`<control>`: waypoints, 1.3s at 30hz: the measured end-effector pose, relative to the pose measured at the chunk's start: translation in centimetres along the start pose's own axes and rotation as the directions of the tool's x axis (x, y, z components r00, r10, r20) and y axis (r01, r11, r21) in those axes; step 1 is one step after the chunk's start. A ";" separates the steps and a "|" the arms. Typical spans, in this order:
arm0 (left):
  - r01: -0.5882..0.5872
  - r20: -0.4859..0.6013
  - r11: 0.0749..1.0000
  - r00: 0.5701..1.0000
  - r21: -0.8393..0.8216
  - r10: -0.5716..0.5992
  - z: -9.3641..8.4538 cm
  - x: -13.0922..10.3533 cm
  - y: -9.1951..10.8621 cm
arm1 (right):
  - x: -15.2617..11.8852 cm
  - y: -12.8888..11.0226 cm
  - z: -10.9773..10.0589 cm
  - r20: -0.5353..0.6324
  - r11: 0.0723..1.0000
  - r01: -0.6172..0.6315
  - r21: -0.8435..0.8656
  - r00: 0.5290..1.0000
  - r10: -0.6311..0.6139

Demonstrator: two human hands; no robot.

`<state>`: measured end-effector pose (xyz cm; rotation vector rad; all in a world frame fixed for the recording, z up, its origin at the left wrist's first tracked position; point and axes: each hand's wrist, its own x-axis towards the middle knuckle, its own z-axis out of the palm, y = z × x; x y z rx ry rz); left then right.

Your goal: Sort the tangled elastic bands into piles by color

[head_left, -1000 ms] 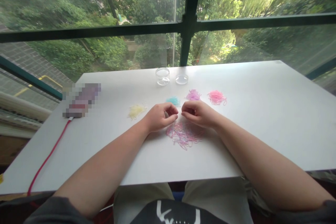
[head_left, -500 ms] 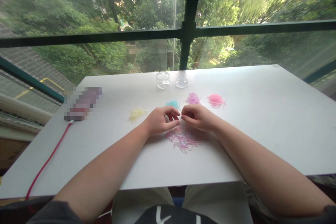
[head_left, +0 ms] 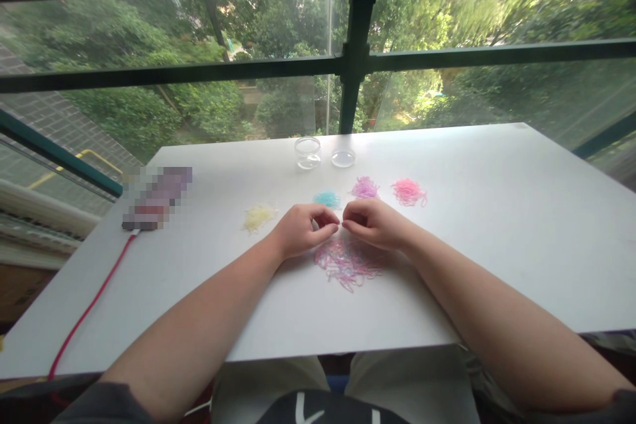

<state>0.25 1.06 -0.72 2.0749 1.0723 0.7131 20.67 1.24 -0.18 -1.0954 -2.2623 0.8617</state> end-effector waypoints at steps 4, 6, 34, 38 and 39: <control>0.010 0.002 1.000 1.000 0.005 -0.010 0.0 0.0 0.0 | 0.0 0.0 -0.1 -0.002 1.000 0.012 -0.004 1.000 -0.012; 0.015 0.005 1.000 1.000 0.013 -0.015 0.0 0.0 -0.1 | 0.0 0.0 -0.2 0.003 1.000 0.011 -0.005 1.000 -0.011; 0.041 0.033 0.999 0.999 0.015 -0.041 0.0 0.1 -0.1 | 0.1 -0.2 0.0 -0.029 0.999 0.044 -0.019 0.999 -0.044; 0.045 0.029 0.999 0.999 0.020 -0.046 0.0 0.1 0.0 | 0.1 -0.2 -0.1 -0.021 0.999 0.010 -0.035 1.000 -0.011; 0.044 0.029 0.999 0.999 0.021 -0.044 -0.1 0.1 0.0 | 0.2 -0.1 -0.1 -0.020 0.999 0.005 -0.038 1.000 -0.006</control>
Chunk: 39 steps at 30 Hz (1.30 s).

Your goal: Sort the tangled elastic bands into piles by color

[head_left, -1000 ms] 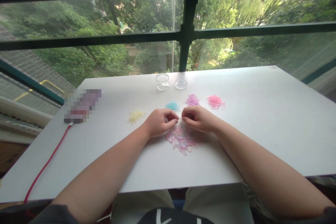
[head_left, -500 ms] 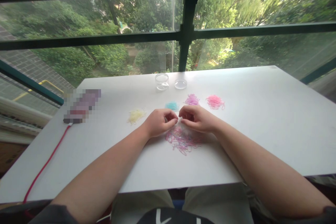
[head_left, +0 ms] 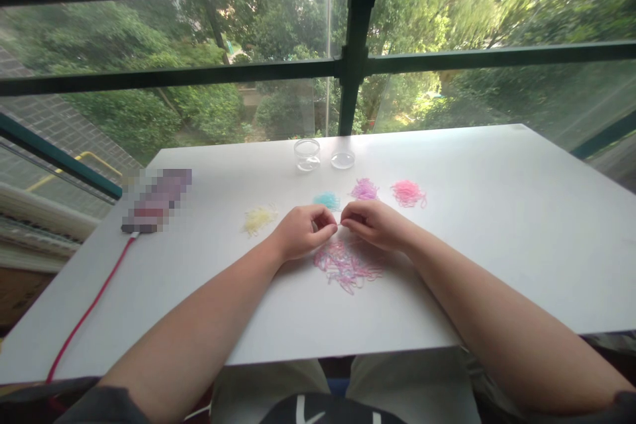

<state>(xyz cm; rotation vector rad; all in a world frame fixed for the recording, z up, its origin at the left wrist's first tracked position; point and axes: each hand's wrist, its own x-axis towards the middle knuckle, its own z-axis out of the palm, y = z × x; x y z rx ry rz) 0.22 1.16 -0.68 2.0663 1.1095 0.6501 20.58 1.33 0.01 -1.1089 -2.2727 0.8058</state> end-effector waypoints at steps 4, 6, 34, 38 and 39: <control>-0.005 0.007 1.000 1.000 -0.002 0.005 -0.1 0.0 0.0 | 0.0 0.1 -0.1 0.006 1.000 0.001 -0.019 1.000 -0.001; -0.002 0.011 1.000 1.000 -0.003 0.002 -0.1 0.0 0.0 | 0.0 0.1 -0.2 0.004 1.000 0.000 -0.018 1.000 0.000; 0.013 0.010 1.000 1.000 -0.016 -0.013 -0.2 -0.1 0.2 | 0.0 1.6 -1.8 -0.162 0.987 -0.099 -0.125 0.984 0.078; 0.026 0.026 0.999 0.999 -0.020 -0.025 -0.2 -0.2 0.3 | 0.0 2.6 -3.1 -0.273 0.939 -0.234 -0.252 0.948 0.163; 0.030 0.029 0.999 0.999 -0.021 -0.029 -0.2 -0.2 0.3 | 0.0 2.8 -3.4 -0.296 0.925 -0.265 -0.272 0.938 0.182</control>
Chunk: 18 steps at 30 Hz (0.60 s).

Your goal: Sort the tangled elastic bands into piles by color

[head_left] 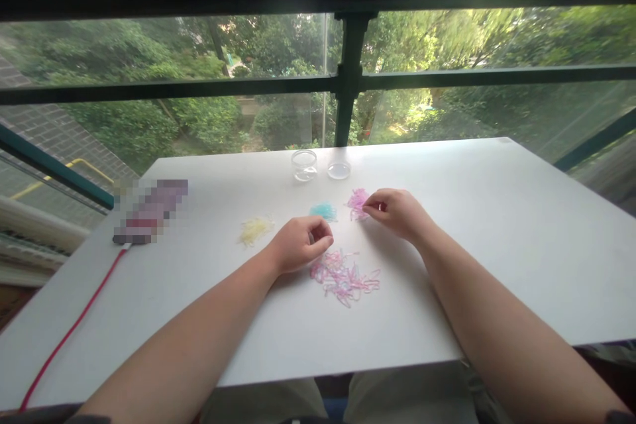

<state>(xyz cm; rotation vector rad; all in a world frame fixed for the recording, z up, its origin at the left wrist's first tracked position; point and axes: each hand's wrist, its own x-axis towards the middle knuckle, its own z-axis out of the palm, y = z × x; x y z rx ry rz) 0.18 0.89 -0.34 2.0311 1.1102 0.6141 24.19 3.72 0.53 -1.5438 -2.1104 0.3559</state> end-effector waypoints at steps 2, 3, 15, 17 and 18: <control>0.004 0.007 1.000 1.000 -0.001 -0.004 0.0 0.0 0.0 | 0.1 0.3 -0.2 -0.025 0.998 -0.047 -0.033 0.999 0.046; 0.004 0.009 1.000 1.000 -0.001 -0.004 0.0 0.0 0.0 | 0.1 0.4 -0.2 -0.031 0.997 -0.064 -0.040 0.998 0.063; -0.006 0.029 1.000 1.000 0.016 0.006 0.0 0.0 0.2 | 0.1 0.2 0.5 0.004 0.993 -0.061 -0.097 0.998 0.061; -0.009 0.032 1.000 0.999 0.020 0.008 0.0 0.0 0.2 | 0.1 0.1 0.5 0.008 0.994 -0.055 -0.092 0.998 0.056; -0.010 0.033 1.000 0.999 0.022 0.009 0.0 0.0 0.2 | 0.1 0.1 0.6 0.009 0.995 -0.053 -0.090 0.998 0.054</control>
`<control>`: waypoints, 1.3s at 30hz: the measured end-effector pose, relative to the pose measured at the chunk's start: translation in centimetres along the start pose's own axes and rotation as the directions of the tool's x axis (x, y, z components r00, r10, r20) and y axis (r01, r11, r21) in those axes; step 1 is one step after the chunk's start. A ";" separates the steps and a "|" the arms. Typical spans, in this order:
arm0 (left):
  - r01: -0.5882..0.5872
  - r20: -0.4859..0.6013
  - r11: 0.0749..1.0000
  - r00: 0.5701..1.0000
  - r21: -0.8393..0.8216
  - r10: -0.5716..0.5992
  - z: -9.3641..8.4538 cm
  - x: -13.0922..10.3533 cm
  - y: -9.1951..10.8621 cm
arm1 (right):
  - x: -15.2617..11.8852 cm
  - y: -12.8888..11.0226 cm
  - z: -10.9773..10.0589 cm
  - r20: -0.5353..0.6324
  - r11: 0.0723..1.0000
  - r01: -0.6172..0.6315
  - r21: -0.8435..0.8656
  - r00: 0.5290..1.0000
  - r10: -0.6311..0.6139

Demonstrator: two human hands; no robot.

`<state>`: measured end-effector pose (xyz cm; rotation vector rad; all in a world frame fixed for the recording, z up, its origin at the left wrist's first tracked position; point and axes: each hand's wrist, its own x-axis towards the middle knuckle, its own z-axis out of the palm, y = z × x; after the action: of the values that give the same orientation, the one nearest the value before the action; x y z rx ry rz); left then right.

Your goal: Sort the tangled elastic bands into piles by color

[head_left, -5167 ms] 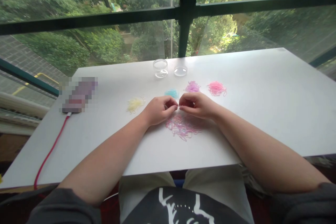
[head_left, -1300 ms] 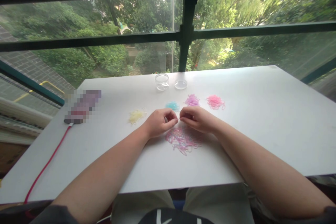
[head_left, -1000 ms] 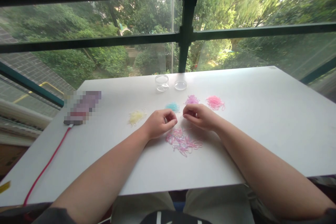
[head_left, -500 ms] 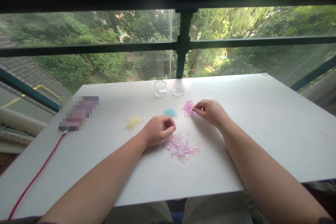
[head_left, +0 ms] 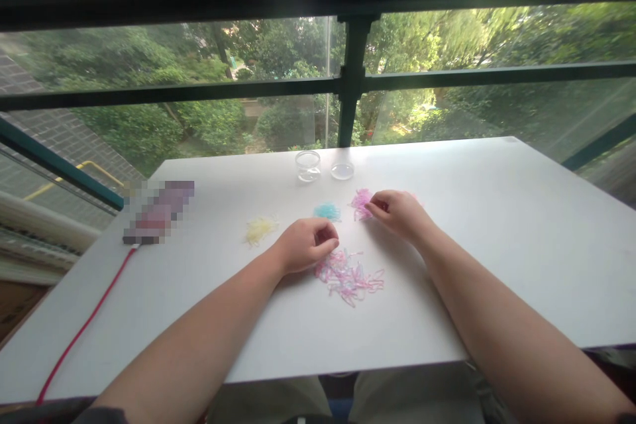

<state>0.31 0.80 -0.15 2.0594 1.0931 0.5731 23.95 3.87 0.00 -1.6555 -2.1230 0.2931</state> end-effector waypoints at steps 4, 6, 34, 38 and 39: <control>-0.003 0.000 1.000 1.000 0.006 0.003 0.0 0.0 0.0 | 0.0 -0.1 0.1 0.005 1.000 0.005 0.005 1.000 -0.005; -0.006 0.000 1.000 1.000 0.010 0.006 0.0 0.0 0.1 | 0.0 -0.1 0.1 0.007 1.000 0.016 0.006 1.000 -0.016; -0.020 0.018 0.999 1.000 0.029 0.020 0.0 0.0 -0.1 | 0.0 0.5 -1.6 0.006 0.980 -0.137 0.141 0.990 0.138; -0.025 0.016 0.999 1.000 0.031 0.024 0.0 0.0 -0.2 | -0.3 0.4 -2.3 0.227 0.997 -0.071 -0.040 0.971 0.078; -0.025 0.017 0.999 1.000 0.033 0.025 0.0 0.1 -0.2 | -0.4 0.3 -2.3 0.279 0.998 -0.044 -0.047 0.959 0.056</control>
<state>0.22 0.93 -0.30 2.1058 1.0755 0.5522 25.37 3.32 1.86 -1.7826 -2.3043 0.5325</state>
